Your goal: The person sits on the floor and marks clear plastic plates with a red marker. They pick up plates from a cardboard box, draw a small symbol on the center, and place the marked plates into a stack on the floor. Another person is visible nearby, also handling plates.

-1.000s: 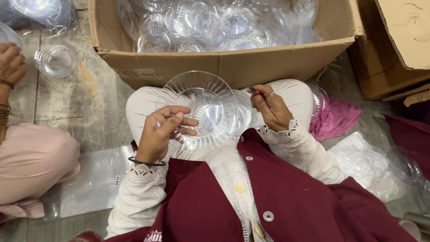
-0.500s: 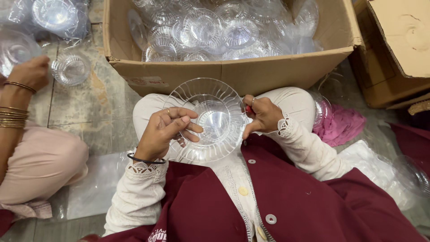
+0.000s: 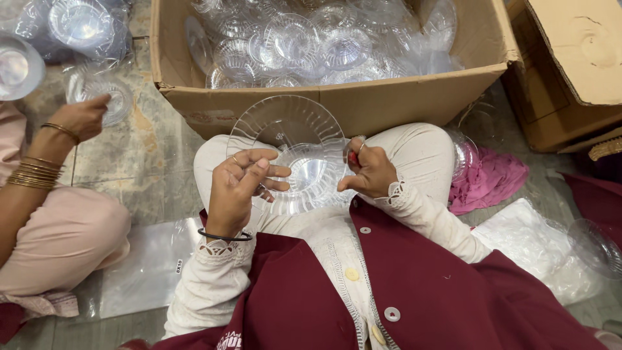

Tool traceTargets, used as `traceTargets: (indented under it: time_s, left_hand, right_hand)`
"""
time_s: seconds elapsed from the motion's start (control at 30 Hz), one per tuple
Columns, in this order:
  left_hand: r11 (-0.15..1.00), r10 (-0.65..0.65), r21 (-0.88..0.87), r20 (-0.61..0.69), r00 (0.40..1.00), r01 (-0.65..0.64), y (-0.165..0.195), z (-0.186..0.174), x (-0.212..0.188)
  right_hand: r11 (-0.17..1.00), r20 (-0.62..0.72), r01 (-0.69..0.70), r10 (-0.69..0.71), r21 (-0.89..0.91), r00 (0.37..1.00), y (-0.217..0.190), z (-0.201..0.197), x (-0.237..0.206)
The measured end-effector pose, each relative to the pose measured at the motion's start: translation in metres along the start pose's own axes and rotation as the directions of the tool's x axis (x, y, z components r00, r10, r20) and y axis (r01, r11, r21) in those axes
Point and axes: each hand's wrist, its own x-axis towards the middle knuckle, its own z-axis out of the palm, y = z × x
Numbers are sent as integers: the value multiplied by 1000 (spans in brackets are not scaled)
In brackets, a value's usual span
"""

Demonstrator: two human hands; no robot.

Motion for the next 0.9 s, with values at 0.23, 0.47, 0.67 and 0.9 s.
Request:
traceTargets:
  time_s: [0.23,0.47,0.67,0.9]
  left_hand:
    - [998,59,-29,-86,995,-61,0,6,0]
    - [989,104,-86,-188,977,-122,-2,17,-1]
    - [975,161,-103,-267,950,-194,-9,33,0]
    - [960,184,-148,-314,931,-239,-15,42,3]
  right_hand:
    - [994,-62,109,-109,-7,992,-4,12,-3]
    - [996,-87,-88,90,31,992,-15,26,-2]
    - [999,-182,-23,15,-40,983,-23,25,3]
    - [996,-191,-85,80,-18,978,-20,36,3]
